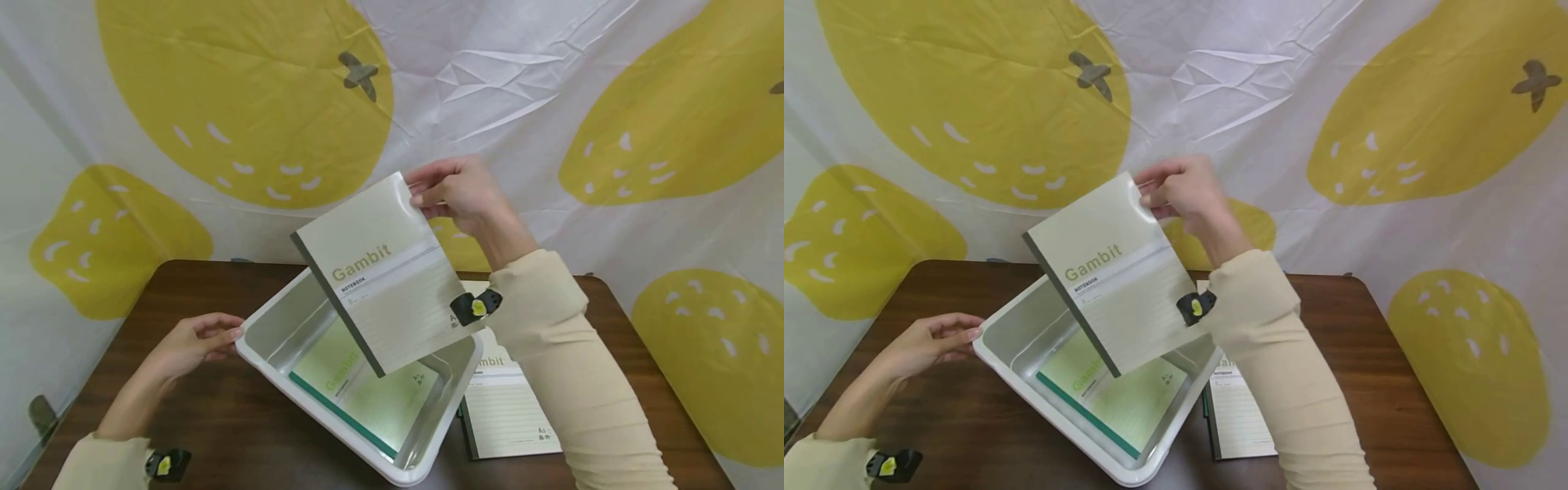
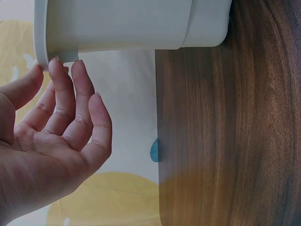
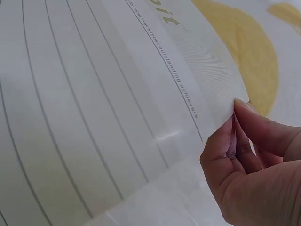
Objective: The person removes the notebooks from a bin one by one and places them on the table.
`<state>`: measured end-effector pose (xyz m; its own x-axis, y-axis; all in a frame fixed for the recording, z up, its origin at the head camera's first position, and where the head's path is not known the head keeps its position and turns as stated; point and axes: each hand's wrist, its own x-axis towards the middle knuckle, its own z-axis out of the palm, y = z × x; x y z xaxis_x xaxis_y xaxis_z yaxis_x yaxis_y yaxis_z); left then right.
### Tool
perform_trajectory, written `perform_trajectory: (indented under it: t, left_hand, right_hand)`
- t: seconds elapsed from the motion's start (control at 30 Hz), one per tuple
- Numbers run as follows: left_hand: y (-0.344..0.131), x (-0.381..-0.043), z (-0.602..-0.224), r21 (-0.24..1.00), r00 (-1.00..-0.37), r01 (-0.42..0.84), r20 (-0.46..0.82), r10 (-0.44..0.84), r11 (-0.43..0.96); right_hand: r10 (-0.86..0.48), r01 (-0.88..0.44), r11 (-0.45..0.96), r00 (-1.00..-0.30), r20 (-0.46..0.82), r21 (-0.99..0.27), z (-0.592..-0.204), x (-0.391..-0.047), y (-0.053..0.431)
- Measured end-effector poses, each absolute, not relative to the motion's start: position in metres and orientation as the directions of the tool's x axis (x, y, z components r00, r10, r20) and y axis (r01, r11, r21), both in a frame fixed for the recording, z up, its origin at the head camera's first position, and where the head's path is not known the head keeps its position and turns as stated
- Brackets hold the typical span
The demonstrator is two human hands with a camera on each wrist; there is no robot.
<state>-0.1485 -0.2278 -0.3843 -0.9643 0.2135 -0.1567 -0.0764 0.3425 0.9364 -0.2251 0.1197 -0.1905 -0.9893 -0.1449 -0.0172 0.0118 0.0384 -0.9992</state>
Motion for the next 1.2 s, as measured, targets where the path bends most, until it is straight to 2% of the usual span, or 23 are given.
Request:
perform_trajectory:
  t: [0.23, 0.47, 1.2]
  left_hand:
    - [-0.227, -0.149, -0.385, 0.932, -0.964, -0.100, -0.178, 0.199, 0.348]
    - [-0.229, -0.149, -0.385, 0.934, -0.964, -0.099, -0.176, 0.201, 0.344]
    - [-0.234, -0.147, -0.385, 0.943, -0.963, -0.109, -0.179, 0.202, 0.315]
  right_hand:
    - [-0.079, -0.008, 0.015, -0.997, 0.007, -1.000, -0.164, -0.227, 0.154]
    - [-0.026, 0.011, 0.014, -1.000, -0.011, -1.000, -0.158, -0.227, 0.196]
    - [0.119, 0.098, 0.024, -0.988, -0.094, -0.995, -0.204, -0.217, 0.355]
